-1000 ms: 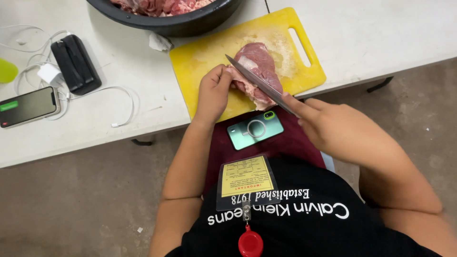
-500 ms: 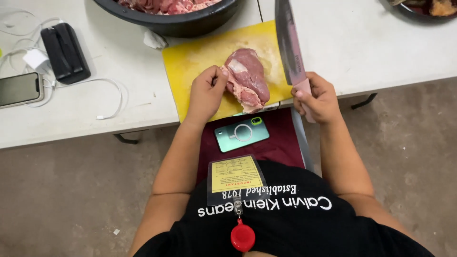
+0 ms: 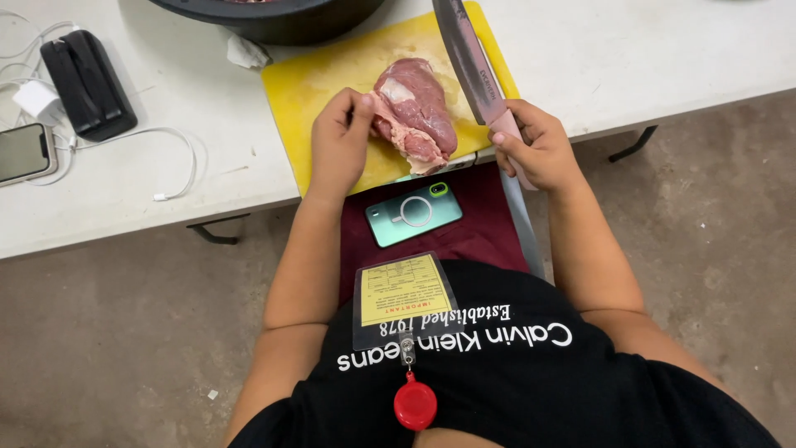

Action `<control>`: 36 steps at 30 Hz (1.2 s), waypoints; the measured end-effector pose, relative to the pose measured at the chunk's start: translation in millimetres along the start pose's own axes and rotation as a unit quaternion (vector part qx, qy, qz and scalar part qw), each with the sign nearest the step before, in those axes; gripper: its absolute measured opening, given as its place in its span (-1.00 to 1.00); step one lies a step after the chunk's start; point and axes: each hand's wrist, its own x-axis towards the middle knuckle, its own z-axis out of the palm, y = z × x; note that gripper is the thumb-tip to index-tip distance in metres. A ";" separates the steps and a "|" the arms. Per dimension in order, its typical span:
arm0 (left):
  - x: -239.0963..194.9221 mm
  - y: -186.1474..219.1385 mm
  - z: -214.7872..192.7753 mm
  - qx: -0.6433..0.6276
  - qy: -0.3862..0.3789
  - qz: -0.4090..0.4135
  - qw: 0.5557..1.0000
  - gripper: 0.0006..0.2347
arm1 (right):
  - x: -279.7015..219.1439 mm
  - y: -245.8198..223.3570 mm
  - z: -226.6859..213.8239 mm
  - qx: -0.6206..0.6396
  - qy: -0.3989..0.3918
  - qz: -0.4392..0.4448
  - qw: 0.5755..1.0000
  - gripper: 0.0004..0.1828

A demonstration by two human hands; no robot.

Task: The person cuts a piece of raw meat on a yellow cutting board using a knife. They trim the meat and then scrape the knife blade against the rim of a white mug.

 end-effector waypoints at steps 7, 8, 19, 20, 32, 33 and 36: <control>-4.3 11.2 -21.1 0.098 0.071 0.178 0.977 -0.86 | -5.9 -9.2 5.3 0.006 0.016 0.028 0.999 -0.53; -3.2 21.7 -25.8 0.101 0.069 0.175 0.977 -0.86 | -4.1 -12.5 6.8 0.010 0.018 0.030 0.999 -0.53; 27.5 22.1 -23.0 0.363 -0.285 0.371 0.806 -0.87 | -27.4 -62.9 -13.8 -0.143 0.057 -0.094 0.984 -0.70; 32.3 16.9 -23.8 0.363 -0.286 0.369 0.806 -0.87 | -28.1 -66.4 -10.3 -0.142 0.057 -0.093 0.984 -0.70; 43.6 4.9 14.2 0.273 -0.177 0.194 0.926 -0.92 | -34.9 -86.5 77.8 0.213 0.147 0.117 0.959 -0.66; 44.1 6.0 17.7 0.268 -0.159 0.147 0.939 -0.89 | -33.9 -90.3 80.2 0.219 0.148 0.148 0.953 -0.56; 45.7 19.0 21.8 0.276 -0.184 0.087 0.939 -0.86 | -36.8 -93.2 73.0 0.229 0.140 0.168 0.949 -0.34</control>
